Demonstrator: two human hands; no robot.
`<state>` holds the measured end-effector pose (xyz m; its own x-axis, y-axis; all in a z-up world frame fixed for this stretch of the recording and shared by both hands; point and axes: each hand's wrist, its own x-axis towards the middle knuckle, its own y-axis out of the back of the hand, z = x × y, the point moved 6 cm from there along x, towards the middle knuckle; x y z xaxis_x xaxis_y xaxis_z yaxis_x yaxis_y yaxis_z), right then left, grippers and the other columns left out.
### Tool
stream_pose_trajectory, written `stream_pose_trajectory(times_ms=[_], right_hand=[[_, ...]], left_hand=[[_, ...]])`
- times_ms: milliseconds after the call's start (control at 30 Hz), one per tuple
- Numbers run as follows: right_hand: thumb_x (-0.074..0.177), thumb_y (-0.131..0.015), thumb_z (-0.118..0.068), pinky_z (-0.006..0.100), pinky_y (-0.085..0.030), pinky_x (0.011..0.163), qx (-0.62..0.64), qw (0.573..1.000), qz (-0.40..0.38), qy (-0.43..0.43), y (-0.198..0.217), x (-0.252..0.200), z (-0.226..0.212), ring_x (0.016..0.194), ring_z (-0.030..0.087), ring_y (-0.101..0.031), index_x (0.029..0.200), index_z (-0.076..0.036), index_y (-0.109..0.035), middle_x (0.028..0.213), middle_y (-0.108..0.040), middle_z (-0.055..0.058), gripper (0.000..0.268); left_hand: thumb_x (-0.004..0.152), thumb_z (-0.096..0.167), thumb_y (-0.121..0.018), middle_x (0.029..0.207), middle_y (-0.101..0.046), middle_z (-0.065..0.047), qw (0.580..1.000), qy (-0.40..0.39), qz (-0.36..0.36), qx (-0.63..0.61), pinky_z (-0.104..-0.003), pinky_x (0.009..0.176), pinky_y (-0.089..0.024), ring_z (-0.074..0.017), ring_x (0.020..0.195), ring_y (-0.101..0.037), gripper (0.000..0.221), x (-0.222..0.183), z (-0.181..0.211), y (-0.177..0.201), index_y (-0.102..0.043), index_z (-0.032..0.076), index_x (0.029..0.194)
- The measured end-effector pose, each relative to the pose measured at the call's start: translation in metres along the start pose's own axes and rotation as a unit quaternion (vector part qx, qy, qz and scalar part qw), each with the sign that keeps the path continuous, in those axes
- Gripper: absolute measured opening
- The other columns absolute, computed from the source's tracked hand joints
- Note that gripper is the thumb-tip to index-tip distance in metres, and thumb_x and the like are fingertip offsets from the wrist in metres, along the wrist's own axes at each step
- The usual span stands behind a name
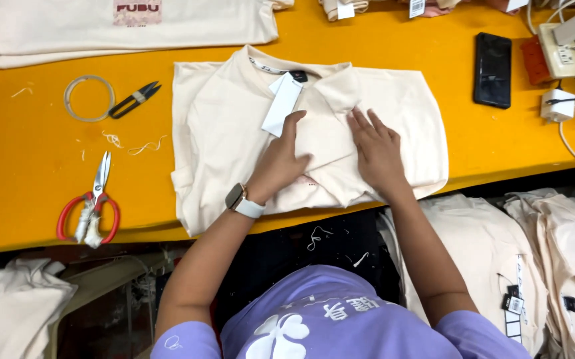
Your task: Trimming loose threads from t-shirts and inspecting them for quality control
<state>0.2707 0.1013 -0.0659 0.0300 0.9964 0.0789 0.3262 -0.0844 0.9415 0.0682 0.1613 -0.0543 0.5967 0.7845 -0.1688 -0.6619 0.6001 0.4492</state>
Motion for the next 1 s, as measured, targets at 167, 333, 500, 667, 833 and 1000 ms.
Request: stream_pose_trajectory(times_ms=[167, 333, 500, 667, 833, 1000], right_hand=[[0.107, -0.054, -0.016, 0.05, -0.031, 0.107, 0.03, 0.996, 0.081, 0.02, 0.007, -0.004, 0.012, 0.139, 0.027, -0.046, 0.142, -0.019, -0.061, 0.15, -0.056, 0.0, 0.036], [0.1, -0.071, -0.017, 0.041, -0.046, 0.087, 0.167, 0.949, 0.24, 0.115, 0.029, -0.066, -0.016, 0.093, 0.03, -0.063, 0.107, -0.009, -0.075, 0.101, -0.069, 0.003, 0.012], [0.09, -0.078, -0.018, 0.039, -0.052, 0.079, 0.135, 0.972, 0.17, 0.086, 0.005, -0.095, -0.045, 0.085, 0.028, -0.065, 0.095, -0.011, -0.077, 0.096, -0.068, 0.005, 0.009], [0.085, -0.08, -0.016, 0.039, -0.05, 0.072, 0.211, 0.961, 0.169, 0.052, 0.012, -0.101, -0.035, 0.077, 0.028, -0.064, 0.084, -0.012, -0.067, 0.084, -0.064, 0.003, 0.014], [0.068, -0.078, -0.004, 0.043, -0.046, 0.066, 0.088, 0.967, 0.238, 0.028, 0.021, -0.113, -0.029, 0.069, 0.033, -0.056, 0.08, -0.01, -0.053, 0.075, -0.051, 0.009, 0.028], [0.089, -0.068, 0.005, 0.027, -0.047, 0.062, 0.318, 0.901, 0.264, -0.128, 0.009, -0.144, 0.074, 0.067, 0.013, -0.056, 0.103, -0.002, -0.061, 0.079, -0.06, 0.008, 0.017]], left_hand=[[0.092, 0.014, -0.064, 0.112, -0.072, -0.023, 0.996, -0.003, 0.028, 0.079, -0.052, 0.092, -0.055, -0.0422, 0.108, -0.069, 0.051, 0.005, -0.034, 0.034, -0.044, 0.024, 0.138], [0.099, 0.006, -0.055, 0.098, -0.062, -0.011, 0.901, -0.203, 0.221, 0.315, -0.039, 0.069, -0.051, -0.0297, 0.092, -0.063, 0.019, -0.036, -0.004, 0.028, -0.064, 0.006, 0.115], [0.096, 0.009, -0.052, 0.118, -0.065, -0.01, 0.926, -0.32, -0.005, 0.2, -0.047, 0.091, -0.046, -0.0314, 0.115, -0.058, 0.025, -0.063, 0.041, -0.024, -0.069, 0.008, 0.114], [0.099, 0.018, -0.052, 0.092, -0.059, -0.003, 0.895, -0.35, 0.079, 0.264, -0.04, 0.078, -0.044, -0.0239, 0.092, -0.058, 0.014, -0.047, 0.039, -0.054, -0.065, 0.012, 0.102], [0.098, 0.015, -0.054, 0.084, -0.051, -0.001, 0.839, -0.452, 0.17, 0.251, -0.037, 0.069, -0.045, -0.0233, 0.082, -0.056, 0.008, -0.073, 0.063, -0.059, -0.06, 0.011, 0.093], [0.085, 0.007, -0.064, 0.09, -0.053, -0.007, 0.849, -0.351, 0.317, 0.235, -0.04, 0.066, -0.049, -0.0295, 0.082, -0.058, 0.022, -0.09, 0.022, -0.014, -0.065, 0.007, 0.108]])
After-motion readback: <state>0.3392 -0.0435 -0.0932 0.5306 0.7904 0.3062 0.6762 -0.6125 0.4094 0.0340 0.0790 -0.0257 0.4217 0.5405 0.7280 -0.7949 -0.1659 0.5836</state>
